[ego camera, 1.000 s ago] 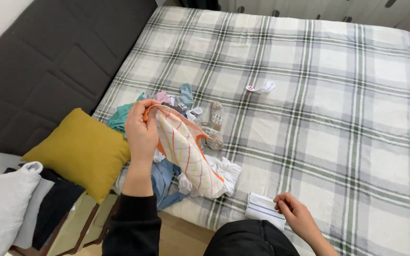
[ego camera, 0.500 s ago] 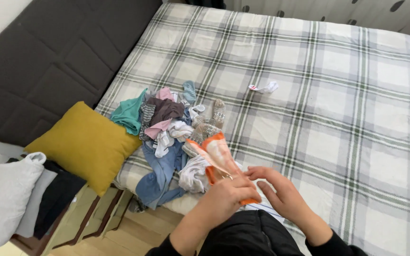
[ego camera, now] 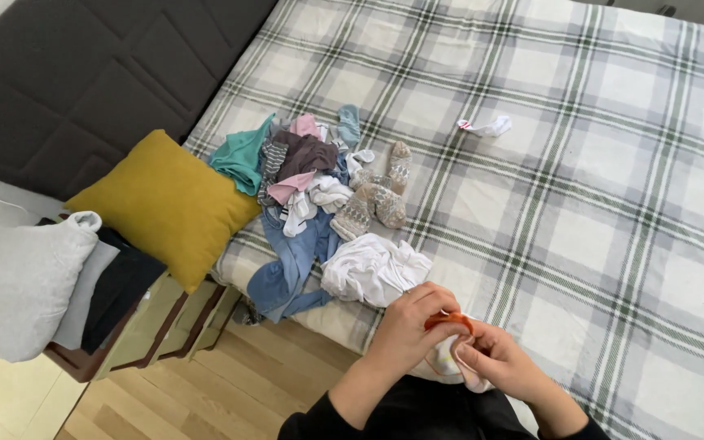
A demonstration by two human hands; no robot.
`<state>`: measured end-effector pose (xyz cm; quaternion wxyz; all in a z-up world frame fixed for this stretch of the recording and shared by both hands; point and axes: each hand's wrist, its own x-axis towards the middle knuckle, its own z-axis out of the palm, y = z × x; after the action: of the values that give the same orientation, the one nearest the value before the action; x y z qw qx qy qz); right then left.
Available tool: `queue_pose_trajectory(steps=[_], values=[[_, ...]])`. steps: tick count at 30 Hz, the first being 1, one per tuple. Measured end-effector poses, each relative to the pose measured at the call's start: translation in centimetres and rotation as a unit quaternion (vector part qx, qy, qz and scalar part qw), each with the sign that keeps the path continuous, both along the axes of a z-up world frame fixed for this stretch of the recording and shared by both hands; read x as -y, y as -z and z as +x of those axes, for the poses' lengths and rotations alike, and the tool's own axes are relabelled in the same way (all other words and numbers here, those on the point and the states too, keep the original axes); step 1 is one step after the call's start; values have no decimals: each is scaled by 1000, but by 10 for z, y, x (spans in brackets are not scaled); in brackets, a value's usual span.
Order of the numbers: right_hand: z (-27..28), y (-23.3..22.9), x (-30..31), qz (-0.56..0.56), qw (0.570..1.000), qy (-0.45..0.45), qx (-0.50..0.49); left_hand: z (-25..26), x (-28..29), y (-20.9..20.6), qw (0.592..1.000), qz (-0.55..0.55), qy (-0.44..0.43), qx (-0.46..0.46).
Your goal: Folding various items of laundry including pants, towels, and shirts on a bed and placing them into a closet.
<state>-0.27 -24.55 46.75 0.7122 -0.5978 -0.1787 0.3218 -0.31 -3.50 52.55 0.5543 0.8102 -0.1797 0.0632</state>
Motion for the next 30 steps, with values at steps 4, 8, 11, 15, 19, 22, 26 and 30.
queue_pose_trajectory(steps=[4, 8, 11, 15, 19, 22, 26, 30], values=[[-1, 12, 5, 22, 999, -6, -24, -1, 2, -1, 999, 30, -23, -6], [-8, 24, 9, 23, 995, 40, -86, -11, 12, 3, 1000, 14, -1, 3], [-10, 20, 5, 41, 994, 53, -89, -18, 23, 11, 1000, 9, -24, -5], [-11, 3, -3, 74, 995, 52, -45, -17, 27, 13, 997, 9, -66, 35], [-11, -3, -6, 20, 995, 93, -37, -12, 25, 12, 997, 8, -49, 57], [-7, -15, -9, 23, 995, 89, 32, -11, 23, 6, 994, -30, -25, 98], [1, -13, -2, -23, 987, 112, 111, -10, 17, 5, 998, -54, -9, 35], [4, 8, 11, -122, 963, 210, 113, -13, 12, 8, 999, -3, 44, -21]])
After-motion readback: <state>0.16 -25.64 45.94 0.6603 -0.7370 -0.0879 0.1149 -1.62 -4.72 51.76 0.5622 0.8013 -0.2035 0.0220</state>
